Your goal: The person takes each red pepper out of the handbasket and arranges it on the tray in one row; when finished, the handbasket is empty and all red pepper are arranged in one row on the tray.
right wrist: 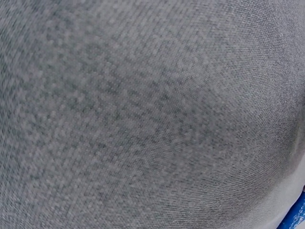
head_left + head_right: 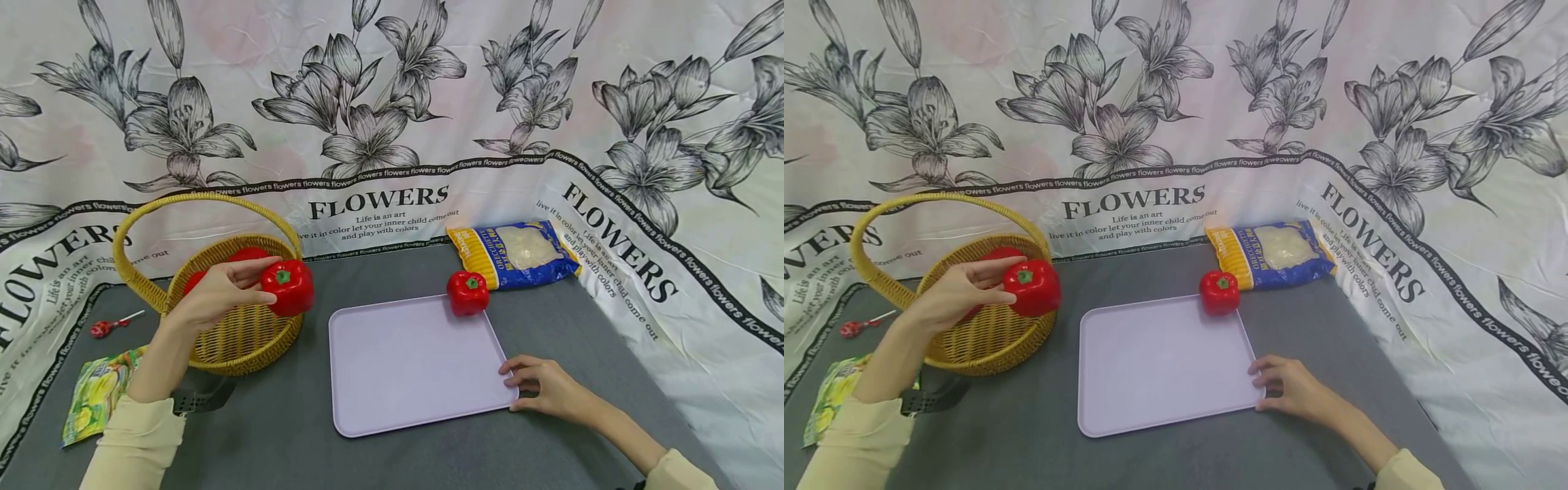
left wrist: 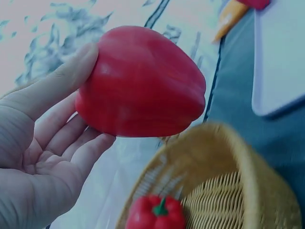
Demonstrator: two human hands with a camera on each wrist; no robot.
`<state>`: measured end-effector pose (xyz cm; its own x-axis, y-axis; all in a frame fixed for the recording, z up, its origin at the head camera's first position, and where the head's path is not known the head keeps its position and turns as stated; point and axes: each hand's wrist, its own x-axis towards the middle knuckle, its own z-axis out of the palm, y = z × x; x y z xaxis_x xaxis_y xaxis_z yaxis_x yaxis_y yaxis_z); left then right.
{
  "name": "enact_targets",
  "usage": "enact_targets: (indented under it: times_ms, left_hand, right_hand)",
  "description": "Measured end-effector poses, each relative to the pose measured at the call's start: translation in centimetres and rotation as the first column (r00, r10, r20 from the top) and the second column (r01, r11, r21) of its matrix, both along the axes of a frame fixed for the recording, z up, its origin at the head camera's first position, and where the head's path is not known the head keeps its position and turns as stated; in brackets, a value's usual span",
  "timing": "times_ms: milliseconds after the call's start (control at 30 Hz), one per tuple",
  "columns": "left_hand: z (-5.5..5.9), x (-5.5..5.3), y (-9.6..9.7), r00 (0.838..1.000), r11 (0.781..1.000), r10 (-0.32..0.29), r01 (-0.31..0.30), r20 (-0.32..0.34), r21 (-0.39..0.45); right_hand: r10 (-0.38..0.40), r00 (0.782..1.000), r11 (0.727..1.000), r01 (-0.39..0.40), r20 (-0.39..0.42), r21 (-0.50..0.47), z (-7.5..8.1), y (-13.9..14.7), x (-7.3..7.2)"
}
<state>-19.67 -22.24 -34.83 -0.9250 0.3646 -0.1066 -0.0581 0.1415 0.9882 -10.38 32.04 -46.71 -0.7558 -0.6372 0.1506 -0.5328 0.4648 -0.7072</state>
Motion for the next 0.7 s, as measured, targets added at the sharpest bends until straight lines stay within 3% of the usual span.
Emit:
enact_targets:
  times_ms: [100, 300, 467, 700]
  left_hand:
    - [0.1, -0.5, 1.7, 0.999, 0.998, -0.025, 0.023, -0.024, -0.052]
    - [-0.5, -1.5, 5.3, 0.997, 0.996, -0.069, 0.067, -0.033, -0.057]
    - [-1.5, -2.6, 8.3, 0.992, 0.993, -0.117, 0.116, -0.035, -0.036]
    - [-3.8, -4.7, 12.3, 0.982, 0.982, -0.188, 0.188, -0.015, 0.007]
  right_hand:
    - [0.0, 1.0, 1.0, 0.0, 0.001, 0.001, 0.0, 0.0, -0.1]
    - [0.001, 1.0, 1.0, -0.001, -0.003, 0.006, 0.0, 0.1, -0.2]
    - [0.003, 1.0, 1.0, -0.003, -0.007, 0.014, -0.2, 0.1, -0.2]
    - [0.011, 1.0, 1.0, -0.011, -0.022, -0.005, -0.3, 0.1, -0.2]
